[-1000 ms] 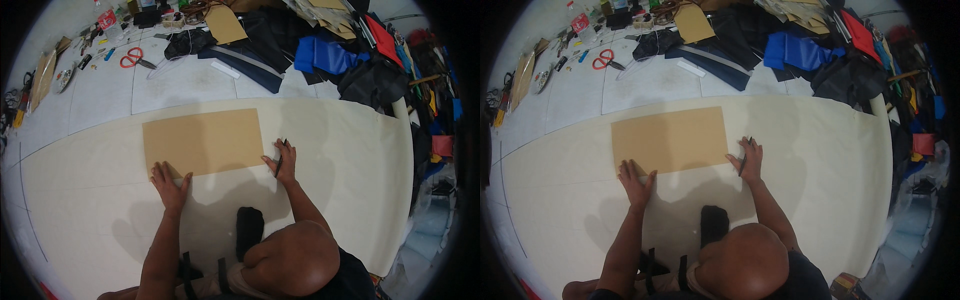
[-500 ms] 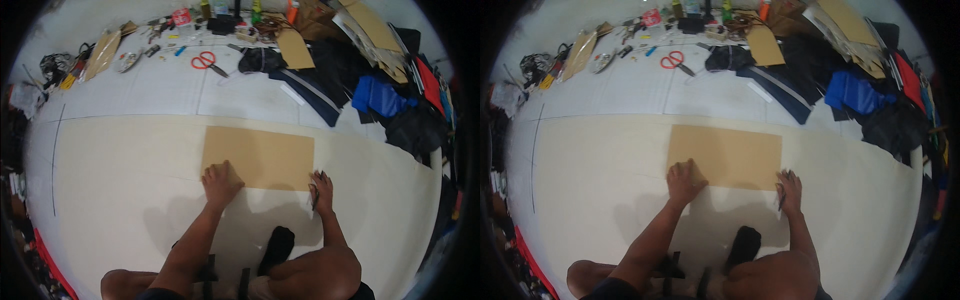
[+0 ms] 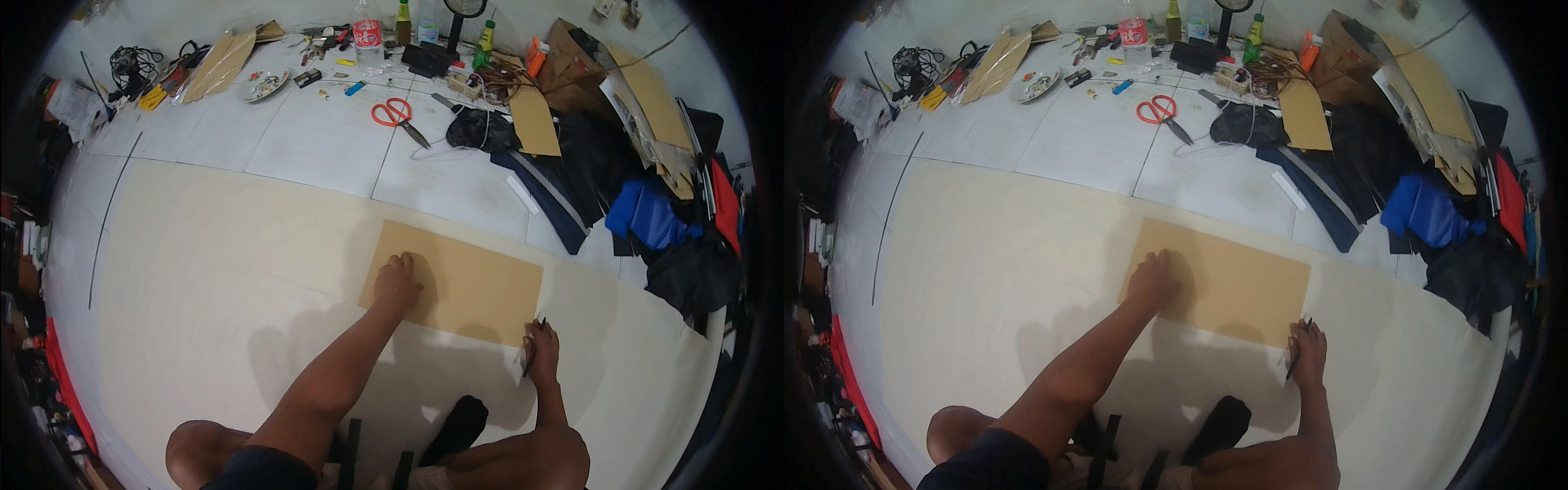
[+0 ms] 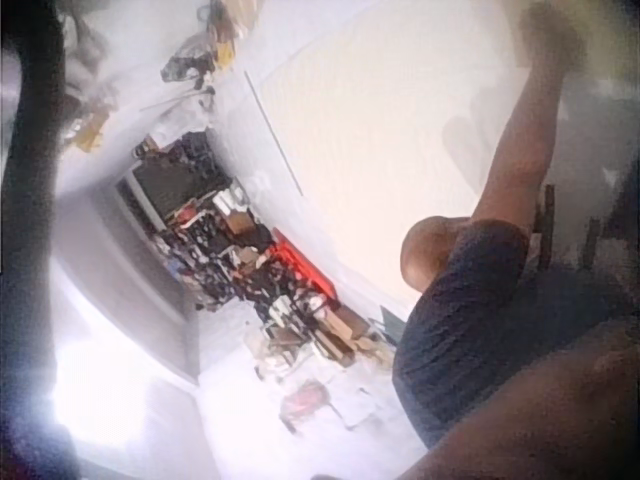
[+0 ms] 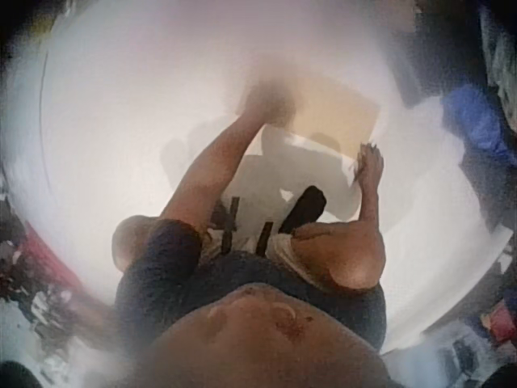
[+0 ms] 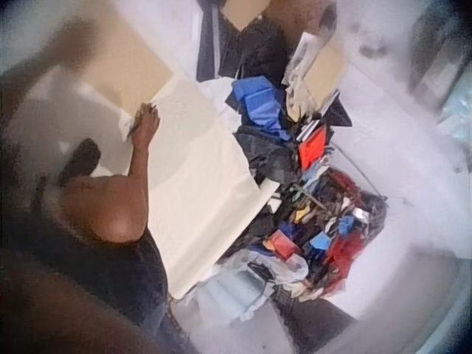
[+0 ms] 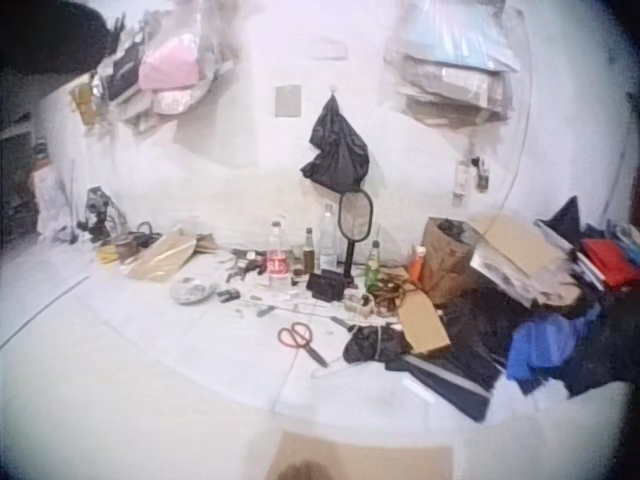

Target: The person sits on the floor and uses a pen to mark a rectangular piece of tan material placed on a larger white sheet. They repeatedly reposition the tan piece and make marks along its edges and corners.

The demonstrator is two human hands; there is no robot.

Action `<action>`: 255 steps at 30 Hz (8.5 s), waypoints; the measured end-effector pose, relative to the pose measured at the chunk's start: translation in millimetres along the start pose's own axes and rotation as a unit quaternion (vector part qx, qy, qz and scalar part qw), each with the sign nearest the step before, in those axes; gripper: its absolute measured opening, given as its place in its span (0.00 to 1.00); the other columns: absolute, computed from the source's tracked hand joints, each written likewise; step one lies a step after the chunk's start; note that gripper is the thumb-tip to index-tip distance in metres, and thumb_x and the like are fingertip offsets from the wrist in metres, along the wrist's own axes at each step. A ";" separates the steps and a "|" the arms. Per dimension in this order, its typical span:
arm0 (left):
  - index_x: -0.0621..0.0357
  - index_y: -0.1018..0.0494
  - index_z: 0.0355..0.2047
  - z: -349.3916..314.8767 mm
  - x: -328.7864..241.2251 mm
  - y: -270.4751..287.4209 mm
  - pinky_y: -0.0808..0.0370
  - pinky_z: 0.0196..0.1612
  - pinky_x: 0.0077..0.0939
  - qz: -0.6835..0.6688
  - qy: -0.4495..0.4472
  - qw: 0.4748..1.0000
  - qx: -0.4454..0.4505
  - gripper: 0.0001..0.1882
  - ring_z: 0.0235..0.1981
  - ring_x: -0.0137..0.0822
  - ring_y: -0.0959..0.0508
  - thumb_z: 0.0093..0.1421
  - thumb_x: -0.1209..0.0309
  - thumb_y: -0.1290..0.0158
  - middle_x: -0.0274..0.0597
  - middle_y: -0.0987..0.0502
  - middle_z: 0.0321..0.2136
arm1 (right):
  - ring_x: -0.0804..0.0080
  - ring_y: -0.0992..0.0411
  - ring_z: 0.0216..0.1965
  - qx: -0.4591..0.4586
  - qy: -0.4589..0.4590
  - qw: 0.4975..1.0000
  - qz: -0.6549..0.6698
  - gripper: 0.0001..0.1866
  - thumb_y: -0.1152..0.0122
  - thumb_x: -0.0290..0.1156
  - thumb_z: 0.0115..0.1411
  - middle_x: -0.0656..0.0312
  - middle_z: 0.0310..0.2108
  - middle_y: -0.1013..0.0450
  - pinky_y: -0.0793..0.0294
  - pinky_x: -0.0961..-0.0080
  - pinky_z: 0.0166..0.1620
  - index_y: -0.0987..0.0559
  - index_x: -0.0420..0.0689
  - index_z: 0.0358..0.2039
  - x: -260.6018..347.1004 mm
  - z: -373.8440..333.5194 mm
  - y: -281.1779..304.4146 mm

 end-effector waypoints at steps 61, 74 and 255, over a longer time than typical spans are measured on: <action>0.35 0.49 0.74 28.6 -7.8 24.7 0.32 0.65 0.53 0.103 -0.046 0.994 0.000 0.61 0.70 0.76 0.47 0.43 0.50 0.27 0.78 0.57 0.70 | 0.47 0.22 0.38 0.035 -0.055 0.964 0.259 0.13 0.41 0.40 0.66 0.51 0.38 0.20 0.22 0.57 0.43 0.19 0.44 0.40 179.4 236.0 -120.9; 0.38 0.52 0.75 32.0 -16.5 24.9 0.33 0.62 0.56 0.221 -0.027 0.974 0.026 0.62 0.70 0.71 0.46 0.44 0.43 0.29 0.79 0.54 0.70 | 0.56 0.19 0.31 -0.026 -0.218 0.941 0.258 0.09 0.40 0.34 0.65 0.50 0.29 0.20 0.23 0.64 0.37 0.19 0.41 0.39 50.4 184.5 -60.4; 0.41 0.45 0.72 -13.0 -172.9 -61.3 0.43 0.69 0.60 0.242 -0.228 0.942 0.037 0.59 0.70 0.59 0.42 0.43 0.45 0.28 0.56 0.48 0.72 | 0.51 0.24 0.42 -0.201 -0.091 0.946 0.236 0.10 0.41 0.24 0.64 0.49 0.41 0.22 0.26 0.60 0.51 0.22 0.40 0.46 -51.0 61.7 14.6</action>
Point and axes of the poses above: each hand's wrist, its own z-axis towards the middle knuckle, its own y-axis out of the back of the hand, x = y × z, the point moved 7 cm from there along z, towards the middle knuckle
